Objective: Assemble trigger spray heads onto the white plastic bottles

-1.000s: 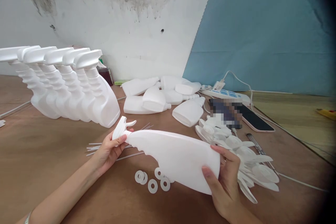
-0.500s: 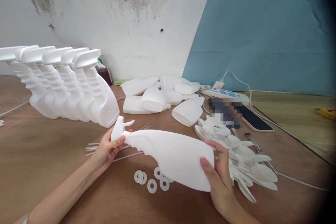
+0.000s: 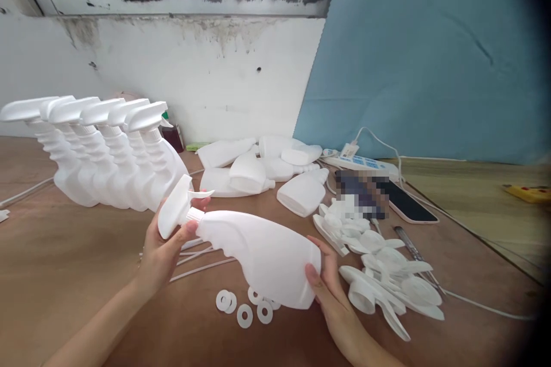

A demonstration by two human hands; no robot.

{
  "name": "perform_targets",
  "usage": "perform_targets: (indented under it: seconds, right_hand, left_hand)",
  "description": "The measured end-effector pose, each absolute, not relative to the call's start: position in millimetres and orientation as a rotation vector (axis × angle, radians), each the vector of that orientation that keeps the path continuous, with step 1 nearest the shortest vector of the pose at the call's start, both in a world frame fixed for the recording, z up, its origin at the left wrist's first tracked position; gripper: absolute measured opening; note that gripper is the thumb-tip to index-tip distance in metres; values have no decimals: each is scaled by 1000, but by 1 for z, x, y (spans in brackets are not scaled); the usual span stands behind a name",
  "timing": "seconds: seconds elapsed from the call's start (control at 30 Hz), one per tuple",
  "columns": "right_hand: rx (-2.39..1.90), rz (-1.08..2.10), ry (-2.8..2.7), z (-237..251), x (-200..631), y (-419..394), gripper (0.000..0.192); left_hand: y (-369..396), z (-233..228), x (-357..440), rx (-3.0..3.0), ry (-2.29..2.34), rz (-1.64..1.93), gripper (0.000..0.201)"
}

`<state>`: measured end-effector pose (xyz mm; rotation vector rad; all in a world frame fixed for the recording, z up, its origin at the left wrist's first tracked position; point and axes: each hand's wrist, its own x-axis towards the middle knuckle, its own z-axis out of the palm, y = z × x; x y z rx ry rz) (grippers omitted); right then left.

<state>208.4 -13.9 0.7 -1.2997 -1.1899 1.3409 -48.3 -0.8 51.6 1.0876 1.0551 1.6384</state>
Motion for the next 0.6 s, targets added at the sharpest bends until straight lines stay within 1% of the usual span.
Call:
perform_targets:
  seconds: [0.1, 0.17, 0.2, 0.3, 0.4, 0.53, 0.6]
  right_hand:
    - [-1129, 1623, -1032, -1, 207, -14, 55]
    - [-994, 1762, -928, 0, 205, -13, 53]
    - [-931, 1812, -889, 0, 204, -12, 51]
    - [-789, 1908, -794, 0, 203, -10, 43]
    - [-708, 1965, -695, -4, 205, -6, 37]
    - [-690, 2044, -592, -9, 209, -3, 45]
    - [-679, 2064, -595, -9, 209, -2, 48]
  left_hand:
    - [1, 81, -29, 1216, 948, 1681, 50]
    - [4, 102, -14, 1324, 900, 1631, 57]
    - [6, 111, -6, 1382, 877, 1598, 57]
    - [13, 130, 23, 1481, 760, 1469, 53]
    - [20, 137, 53, 1442, 694, 1446, 42]
    - [24, 136, 86, 1588, 791, 1528, 30]
    - [23, 134, 94, 1726, 886, 1601, 28]
